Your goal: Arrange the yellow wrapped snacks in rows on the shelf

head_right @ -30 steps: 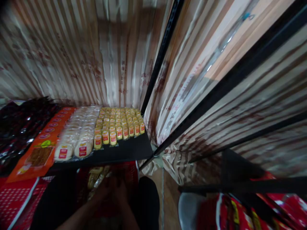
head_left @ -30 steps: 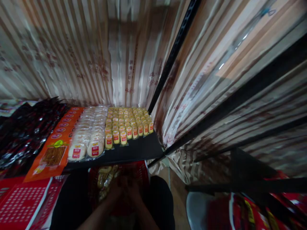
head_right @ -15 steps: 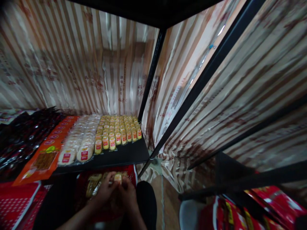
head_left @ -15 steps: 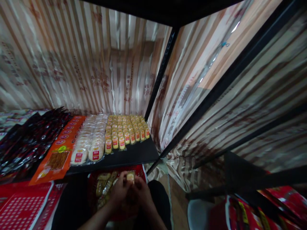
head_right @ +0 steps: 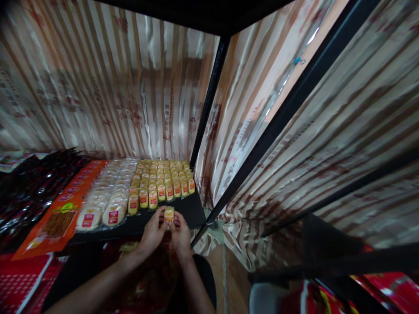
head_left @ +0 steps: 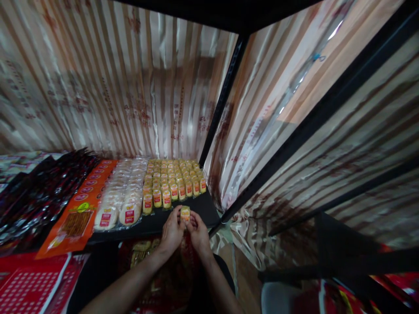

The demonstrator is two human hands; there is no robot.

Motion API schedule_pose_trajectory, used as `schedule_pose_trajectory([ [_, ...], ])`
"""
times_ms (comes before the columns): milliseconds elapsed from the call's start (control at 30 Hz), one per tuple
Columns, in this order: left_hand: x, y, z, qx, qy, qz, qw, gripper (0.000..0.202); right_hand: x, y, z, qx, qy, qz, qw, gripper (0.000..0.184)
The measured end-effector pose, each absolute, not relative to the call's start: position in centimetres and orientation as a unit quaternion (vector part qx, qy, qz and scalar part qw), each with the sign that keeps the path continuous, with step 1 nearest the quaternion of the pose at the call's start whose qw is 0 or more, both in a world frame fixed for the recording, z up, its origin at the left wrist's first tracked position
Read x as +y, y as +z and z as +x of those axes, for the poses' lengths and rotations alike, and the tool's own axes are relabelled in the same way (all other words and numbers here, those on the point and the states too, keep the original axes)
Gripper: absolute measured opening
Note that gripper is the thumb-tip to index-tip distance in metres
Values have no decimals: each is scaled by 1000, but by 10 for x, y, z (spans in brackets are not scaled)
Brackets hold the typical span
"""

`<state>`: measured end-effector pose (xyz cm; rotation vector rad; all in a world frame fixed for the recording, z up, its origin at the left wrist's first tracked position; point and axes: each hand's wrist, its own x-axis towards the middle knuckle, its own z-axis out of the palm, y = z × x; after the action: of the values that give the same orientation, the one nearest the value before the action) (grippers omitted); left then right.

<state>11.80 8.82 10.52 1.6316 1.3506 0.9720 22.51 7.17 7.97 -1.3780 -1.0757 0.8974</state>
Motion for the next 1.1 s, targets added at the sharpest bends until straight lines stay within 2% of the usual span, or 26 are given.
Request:
schedule_pose_trajectory([
  [133,103,99,129,544,401,657,334,51,99,74,233,-453,362,-585,566,34],
  [333,109,89,141,563,372,691,257,50,136,67,238,-448,321,-610,569,33],
  [600,119,74,145,556,347,711,255,57,159,59,239,-495,255,-648,519,33],
  [800,122,69,143,546,342,724,247,57,160,52,236,-508,244,-645,516,43],
  [1100,125,55,140,524,337,747,231,51,150,58,228,-530,157,-696,459,27],
])
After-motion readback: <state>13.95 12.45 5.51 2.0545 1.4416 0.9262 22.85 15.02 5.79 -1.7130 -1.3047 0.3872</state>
